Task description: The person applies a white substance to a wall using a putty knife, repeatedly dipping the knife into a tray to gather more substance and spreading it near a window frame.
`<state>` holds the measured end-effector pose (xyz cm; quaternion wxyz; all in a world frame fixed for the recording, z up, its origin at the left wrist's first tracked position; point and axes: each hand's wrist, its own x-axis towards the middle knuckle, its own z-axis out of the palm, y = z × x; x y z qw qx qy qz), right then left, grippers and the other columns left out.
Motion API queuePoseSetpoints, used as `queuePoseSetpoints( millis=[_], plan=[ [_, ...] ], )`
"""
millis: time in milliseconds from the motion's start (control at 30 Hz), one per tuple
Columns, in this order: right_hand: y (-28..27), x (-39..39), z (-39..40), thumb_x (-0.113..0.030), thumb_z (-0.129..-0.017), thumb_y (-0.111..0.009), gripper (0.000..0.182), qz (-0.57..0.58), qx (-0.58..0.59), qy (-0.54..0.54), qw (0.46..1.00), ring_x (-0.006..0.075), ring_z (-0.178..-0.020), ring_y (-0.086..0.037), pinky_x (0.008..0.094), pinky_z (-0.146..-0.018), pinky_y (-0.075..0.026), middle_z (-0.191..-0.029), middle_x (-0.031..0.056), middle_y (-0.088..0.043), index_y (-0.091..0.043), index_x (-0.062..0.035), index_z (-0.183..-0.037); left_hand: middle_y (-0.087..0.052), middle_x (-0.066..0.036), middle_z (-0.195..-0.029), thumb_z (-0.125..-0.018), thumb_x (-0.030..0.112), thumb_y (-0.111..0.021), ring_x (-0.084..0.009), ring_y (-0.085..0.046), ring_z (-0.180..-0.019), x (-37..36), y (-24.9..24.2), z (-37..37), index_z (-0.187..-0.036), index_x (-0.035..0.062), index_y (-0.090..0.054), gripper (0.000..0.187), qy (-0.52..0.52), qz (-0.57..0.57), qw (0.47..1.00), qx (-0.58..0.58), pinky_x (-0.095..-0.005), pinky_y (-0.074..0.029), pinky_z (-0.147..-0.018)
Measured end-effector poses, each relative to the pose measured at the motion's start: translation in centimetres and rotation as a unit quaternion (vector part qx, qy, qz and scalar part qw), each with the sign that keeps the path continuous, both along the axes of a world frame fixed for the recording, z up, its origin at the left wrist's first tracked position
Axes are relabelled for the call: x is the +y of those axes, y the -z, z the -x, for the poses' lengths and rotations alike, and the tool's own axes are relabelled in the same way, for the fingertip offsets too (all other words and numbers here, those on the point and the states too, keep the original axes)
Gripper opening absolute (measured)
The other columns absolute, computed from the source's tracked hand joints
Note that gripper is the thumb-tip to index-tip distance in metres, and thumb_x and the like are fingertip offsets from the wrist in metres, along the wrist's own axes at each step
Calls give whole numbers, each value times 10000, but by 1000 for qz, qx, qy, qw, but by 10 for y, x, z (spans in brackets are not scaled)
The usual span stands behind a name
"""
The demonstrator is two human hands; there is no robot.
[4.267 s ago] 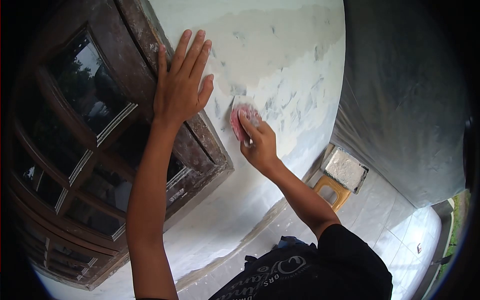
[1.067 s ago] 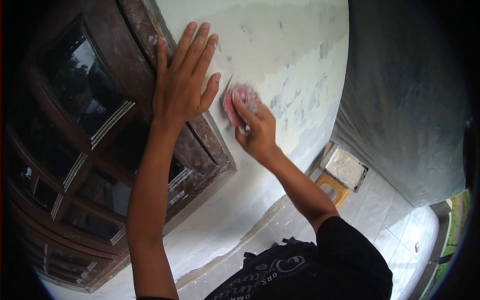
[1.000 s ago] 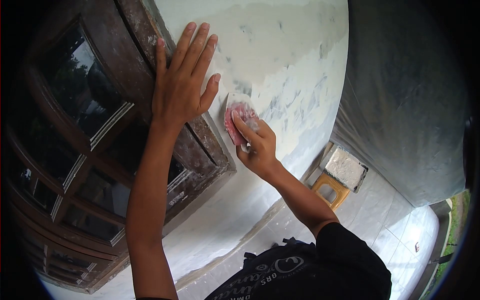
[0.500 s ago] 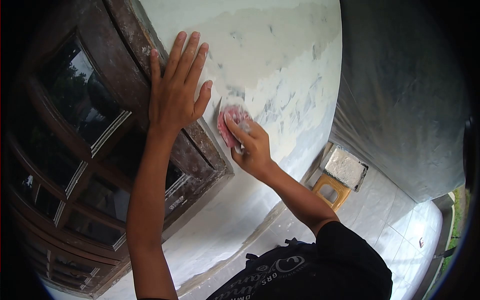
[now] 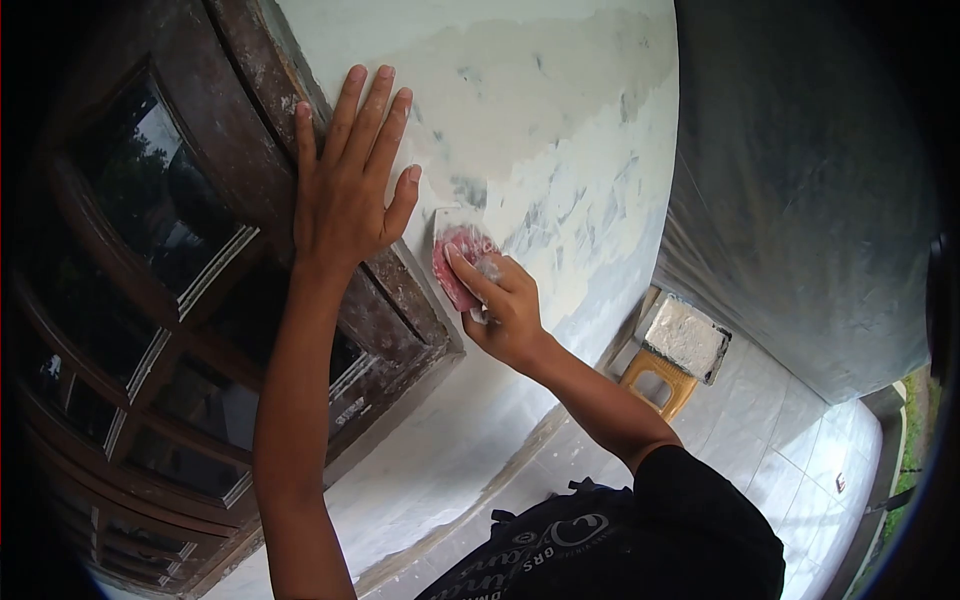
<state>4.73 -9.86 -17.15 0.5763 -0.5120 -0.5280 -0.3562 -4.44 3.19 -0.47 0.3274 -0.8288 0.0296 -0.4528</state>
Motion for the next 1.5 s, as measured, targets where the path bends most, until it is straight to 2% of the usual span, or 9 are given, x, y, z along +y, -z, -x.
queuePoseSetpoints(
  millis=[200, 300, 533, 733, 833, 1067, 1300, 1400, 1500],
  plan=[
    [-67, 10, -58, 90, -603, -682, 701, -137, 77, 3, 988, 321, -732, -628, 392, -669, -516, -899, 152, -666, -646, -89, -1280, -350, -108, -1586, -906, 275, -479, -314, -228, -1505, 0, 0, 0, -1480, 81, -434, 607, -1, 3, 1000, 4, -665, -57, -1166],
    [-82, 23, -76, 67, -599, -691, 709, -79, 81, 49, 992, 335, -734, -619, 399, -678, -516, -927, 159, -656, -637, -88, -1289, -353, -97, -1583, -916, 306, -482, -293, -232, -1505, 0, 0, -1, -1469, 81, -450, 598, -11, -6, 1000, -4, -648, -77, -1174],
    [6, 8, -7, 115, -601, -667, 694, -31, 24, -21, 999, 309, -751, -635, 351, -686, -520, -858, 150, -652, -647, -49, -1275, -356, -84, -1582, -924, 338, -489, -274, -235, -1504, -1, -1, 0, -1458, 82, -465, 593, -23, -8, 1000, -5, -636, -100, -1179],
    [-60, 14, -58, 93, -591, -675, 740, -130, 94, -23, 987, 311, -756, -636, 369, -680, -533, -939, 166, -668, -626, -83, -1308, -353, -109, -1584, -906, 272, -481, -311, -231, -1505, 0, 0, -1, -1479, 70, -431, 610, -12, -1, 1000, 0, -659, -58, -1169],
    [-76, 23, -74, 89, -594, -671, 735, -63, 114, 34, 991, 325, -755, -630, 376, -685, -529, -936, 174, -655, -621, -79, -1308, -360, -81, -1580, -919, 342, -494, -265, -241, -1503, -2, 0, 0, -1462, 82, -459, 603, -29, -8, 1000, -6, -632, -97, -1181],
    [0, 8, -14, 74, -586, -688, 734, -15, 67, -12, 998, 341, -794, -629, 380, -720, -524, -933, 167, -652, -621, -69, -1302, -370, -81, -1575, -923, 342, -490, -264, -250, -1499, -2, 0, 0, -1456, 76, -465, 597, -25, -8, 1000, -11, -629, -96, -1182],
    [-69, 21, -69, 125, -659, -672, 687, -111, 91, 41, 989, 266, -730, -637, 309, -659, -541, -875, 168, -635, -625, -68, -1317, -370, -80, -1574, -925, 342, -487, -265, -251, -1499, -3, 0, 0, -1451, 75, -471, 591, -37, -11, 999, -7, -638, -109, -1177],
    [-56, 29, -64, 101, -643, -684, 725, -37, 72, 55, 995, 253, -726, -620, 327, -652, -521, -857, 151, -640, -612, -86, -1339, -360, -95, -1580, -914, 312, -483, -291, -241, -1501, -3, 0, -1, -1464, 70, -452, 602, -29, -2, 1000, 1, -652, -84, -1171],
    [-11, 23, -31, 21, -540, -719, 816, -18, 17, 36, 999, 353, -821, -603, 421, -727, -511, -937, 157, -616, -595, -87, -1339, -347, -109, -1587, -905, 286, -476, -317, -231, -1504, -2, -1, -1, -1479, 65, -430, 616, -24, 4, 1000, 8, -665, -56, -1165]
  ],
)
